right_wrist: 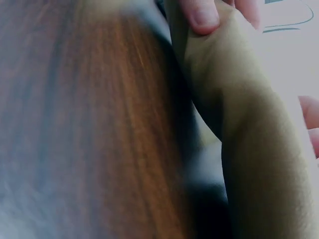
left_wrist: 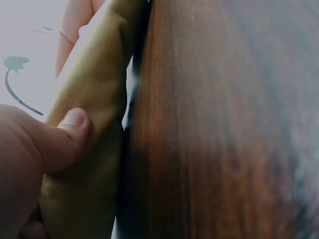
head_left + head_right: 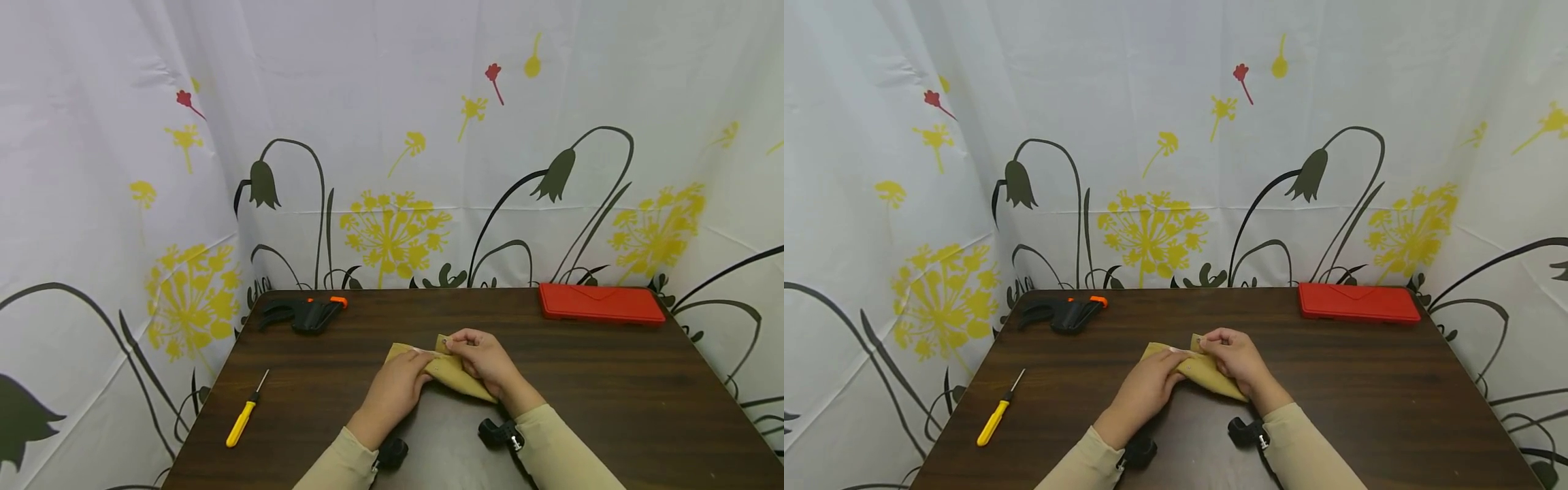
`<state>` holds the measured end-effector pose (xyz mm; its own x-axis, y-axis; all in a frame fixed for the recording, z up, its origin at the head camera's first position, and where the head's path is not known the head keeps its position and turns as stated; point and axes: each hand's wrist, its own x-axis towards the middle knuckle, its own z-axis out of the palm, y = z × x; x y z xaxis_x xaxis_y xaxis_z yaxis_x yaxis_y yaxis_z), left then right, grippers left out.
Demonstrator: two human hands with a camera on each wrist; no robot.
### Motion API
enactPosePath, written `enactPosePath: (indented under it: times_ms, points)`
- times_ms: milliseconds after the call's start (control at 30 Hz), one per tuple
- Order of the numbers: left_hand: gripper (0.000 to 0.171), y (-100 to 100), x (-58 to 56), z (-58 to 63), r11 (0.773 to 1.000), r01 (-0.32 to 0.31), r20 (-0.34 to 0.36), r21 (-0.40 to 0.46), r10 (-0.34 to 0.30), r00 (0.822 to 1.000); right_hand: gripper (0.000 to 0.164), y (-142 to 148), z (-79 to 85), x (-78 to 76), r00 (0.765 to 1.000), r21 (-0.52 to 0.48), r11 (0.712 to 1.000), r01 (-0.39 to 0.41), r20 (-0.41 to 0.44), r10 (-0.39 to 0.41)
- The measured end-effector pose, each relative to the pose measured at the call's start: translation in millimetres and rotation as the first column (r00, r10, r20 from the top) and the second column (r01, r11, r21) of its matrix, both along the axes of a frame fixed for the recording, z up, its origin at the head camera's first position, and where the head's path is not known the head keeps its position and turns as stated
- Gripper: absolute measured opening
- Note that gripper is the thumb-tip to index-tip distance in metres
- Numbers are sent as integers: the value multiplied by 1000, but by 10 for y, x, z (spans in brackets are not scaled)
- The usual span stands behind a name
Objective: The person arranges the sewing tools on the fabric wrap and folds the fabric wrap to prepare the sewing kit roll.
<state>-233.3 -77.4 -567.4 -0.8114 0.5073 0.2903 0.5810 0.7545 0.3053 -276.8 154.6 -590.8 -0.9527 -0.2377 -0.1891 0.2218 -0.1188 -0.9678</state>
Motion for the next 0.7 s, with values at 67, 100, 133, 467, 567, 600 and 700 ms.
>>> enactPosePath:
  times_ms: [67,100,133,467,567,600,700]
  points:
    - [37,7,-1,3,1000,-8,-4,4,8,1000,27,13,7,-2,1000,-11,1000,-10,-4,10]
    - [37,10,-3,3,1000,-10,-8,3,10,1000,27,18,12,-3,1000,-14,1000,-14,-5,14]
    - [37,12,-3,4,1000,-9,-14,3,9,1000,27,22,15,-5,1000,-13,1000,-19,-7,19]
    - [33,18,30,-12,999,-37,-64,22,38,997,26,48,-52,-31,988,113,990,-85,-122,98]
    - [30,28,32,-15,998,-52,-77,36,55,996,23,59,-45,-29,977,120,986,-117,-167,136]
    - [29,33,33,-12,998,-57,-80,37,60,995,22,65,-44,-28,973,119,984,-130,-178,150]
    - [25,43,36,-13,997,-66,-86,36,69,994,20,75,-38,-22,962,144,976,-162,-196,188]
